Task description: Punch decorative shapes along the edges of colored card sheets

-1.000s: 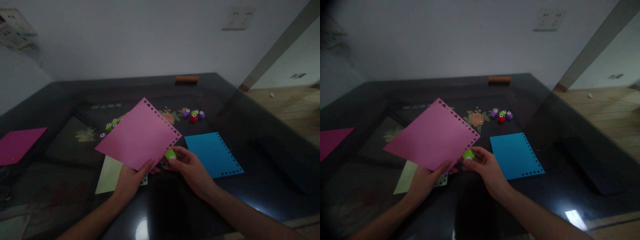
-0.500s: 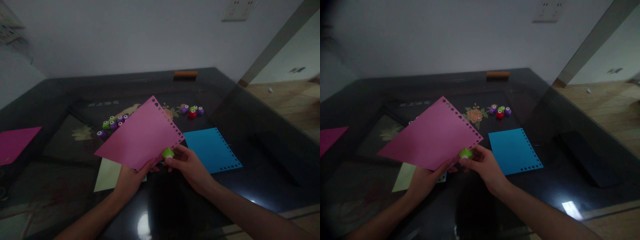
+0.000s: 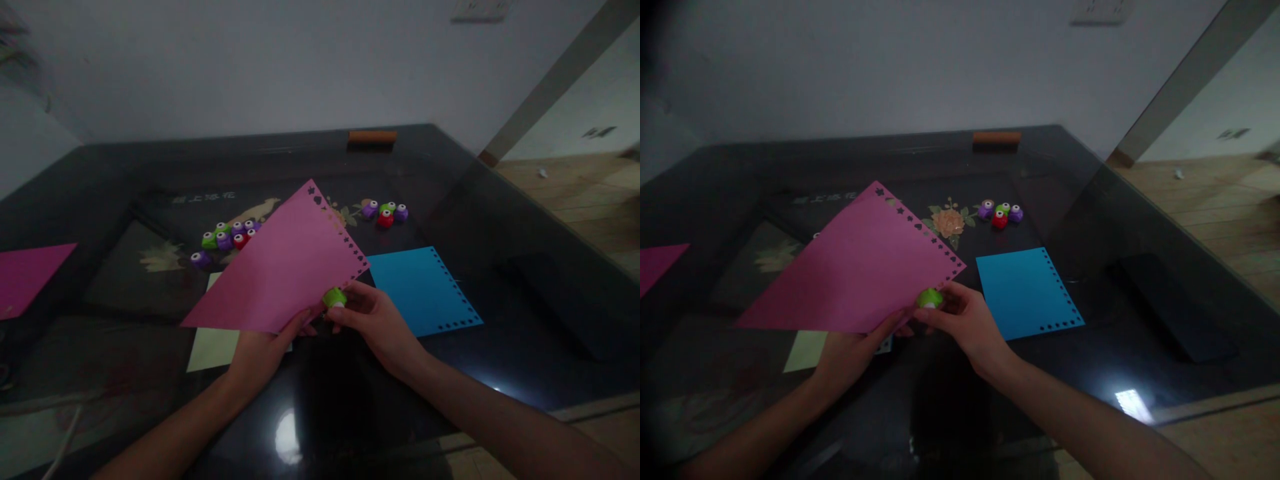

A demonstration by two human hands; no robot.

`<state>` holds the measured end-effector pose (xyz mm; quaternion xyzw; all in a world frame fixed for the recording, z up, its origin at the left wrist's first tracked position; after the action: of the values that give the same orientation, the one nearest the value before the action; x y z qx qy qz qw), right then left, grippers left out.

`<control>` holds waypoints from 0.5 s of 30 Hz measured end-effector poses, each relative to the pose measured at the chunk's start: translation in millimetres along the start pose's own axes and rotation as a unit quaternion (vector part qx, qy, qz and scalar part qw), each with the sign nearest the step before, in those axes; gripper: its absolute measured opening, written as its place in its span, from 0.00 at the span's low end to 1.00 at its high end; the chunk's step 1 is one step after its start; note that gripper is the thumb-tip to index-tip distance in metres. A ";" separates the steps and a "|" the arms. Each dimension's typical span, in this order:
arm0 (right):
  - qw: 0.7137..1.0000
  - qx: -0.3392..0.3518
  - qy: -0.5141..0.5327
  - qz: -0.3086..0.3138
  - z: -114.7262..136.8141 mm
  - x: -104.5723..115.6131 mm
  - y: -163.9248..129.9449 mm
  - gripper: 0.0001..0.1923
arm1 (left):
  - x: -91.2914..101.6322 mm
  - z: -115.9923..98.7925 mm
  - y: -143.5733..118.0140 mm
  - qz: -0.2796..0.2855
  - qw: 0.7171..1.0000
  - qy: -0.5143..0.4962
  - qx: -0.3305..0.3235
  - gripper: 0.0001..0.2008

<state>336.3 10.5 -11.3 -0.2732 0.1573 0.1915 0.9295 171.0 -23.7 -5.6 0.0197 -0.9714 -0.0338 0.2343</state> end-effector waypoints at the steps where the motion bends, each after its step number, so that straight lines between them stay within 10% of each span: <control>1: 1.000 0.000 -0.003 -0.004 0.0 0.1 0.0 0.13 | 0.0 0.1 -0.1 0.001 1.000 0.000 -0.001 0.12; 15: 0.999 0.012 -0.028 -0.025 2.1 -1.0 -1.2 0.15 | -1.0 1.9 0.1 0.015 1.000 -0.002 0.000 0.13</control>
<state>336.4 10.5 -8.6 -0.2602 0.1266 0.1740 0.9413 171.0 -23.4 -7.8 0.0047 -0.9722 -0.0301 0.2324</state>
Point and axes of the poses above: each hand's wrist, its own y-axis towards the middle knuckle, its own x-axis out of the back of the hand, z = x × y, the point moved 1 cm from there along y, towards the middle knuckle, and after that the axes turned 12 degrees about -x, right-handed, at the moved point
